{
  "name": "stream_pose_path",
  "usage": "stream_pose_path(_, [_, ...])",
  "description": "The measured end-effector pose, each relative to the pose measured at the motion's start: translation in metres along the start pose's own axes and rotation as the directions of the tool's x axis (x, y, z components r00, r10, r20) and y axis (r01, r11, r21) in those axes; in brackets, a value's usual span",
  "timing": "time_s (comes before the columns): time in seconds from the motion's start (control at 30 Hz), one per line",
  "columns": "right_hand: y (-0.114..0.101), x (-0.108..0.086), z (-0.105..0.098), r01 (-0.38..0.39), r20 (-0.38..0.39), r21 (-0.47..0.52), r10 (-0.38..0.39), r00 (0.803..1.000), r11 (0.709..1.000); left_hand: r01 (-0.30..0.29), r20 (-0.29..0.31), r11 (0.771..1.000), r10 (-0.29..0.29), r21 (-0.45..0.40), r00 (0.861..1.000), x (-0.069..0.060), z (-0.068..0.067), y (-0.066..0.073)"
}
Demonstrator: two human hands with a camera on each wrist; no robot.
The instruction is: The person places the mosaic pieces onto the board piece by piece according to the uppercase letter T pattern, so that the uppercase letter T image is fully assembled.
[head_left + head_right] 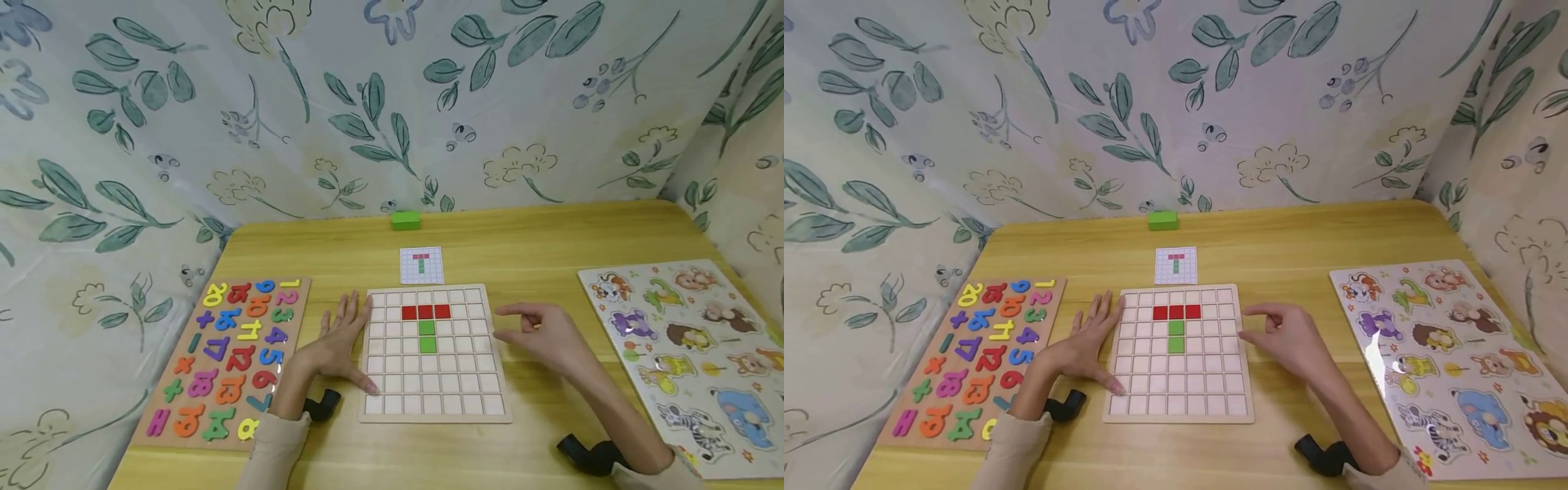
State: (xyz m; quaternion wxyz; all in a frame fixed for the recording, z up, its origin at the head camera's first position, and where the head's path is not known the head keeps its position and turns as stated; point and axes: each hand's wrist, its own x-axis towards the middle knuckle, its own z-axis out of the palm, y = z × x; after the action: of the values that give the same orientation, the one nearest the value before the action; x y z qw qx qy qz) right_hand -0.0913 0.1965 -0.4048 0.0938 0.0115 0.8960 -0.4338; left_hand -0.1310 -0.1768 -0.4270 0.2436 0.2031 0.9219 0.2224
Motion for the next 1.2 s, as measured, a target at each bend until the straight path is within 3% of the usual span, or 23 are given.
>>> stream_pose_path(0.27, [0.034, -0.021, -0.020, -0.078, 0.002, 0.038, 0.078, 0.997, 0.996, 0.006, 0.007, 1.000, -0.006, 0.000, 1.000, 0.000, 0.000, 0.000])
stream_pose_path(0.6, [0.049, -0.027, -0.025, -0.135, 0.016, 0.019, 0.135, 0.991, 0.991, 0.010, -0.001, 1.000, -0.010, -0.002, 1.000, 0.000, -0.001, 0.000])
stream_pose_path(0.93, [0.050, -0.021, -0.019, -0.033, -0.010, -0.016, 0.033, 0.999, 0.999, 0.001, -0.007, 1.000, -0.001, 0.010, 1.000, 0.000, -0.001, 0.001])
stream_pose_path(1.2, [0.052, -0.019, -0.019, -0.043, -0.024, -0.030, 0.042, 0.999, 0.999, 0.007, -0.004, 1.000, -0.006, 0.010, 1.000, 0.000, 0.000, 0.001])
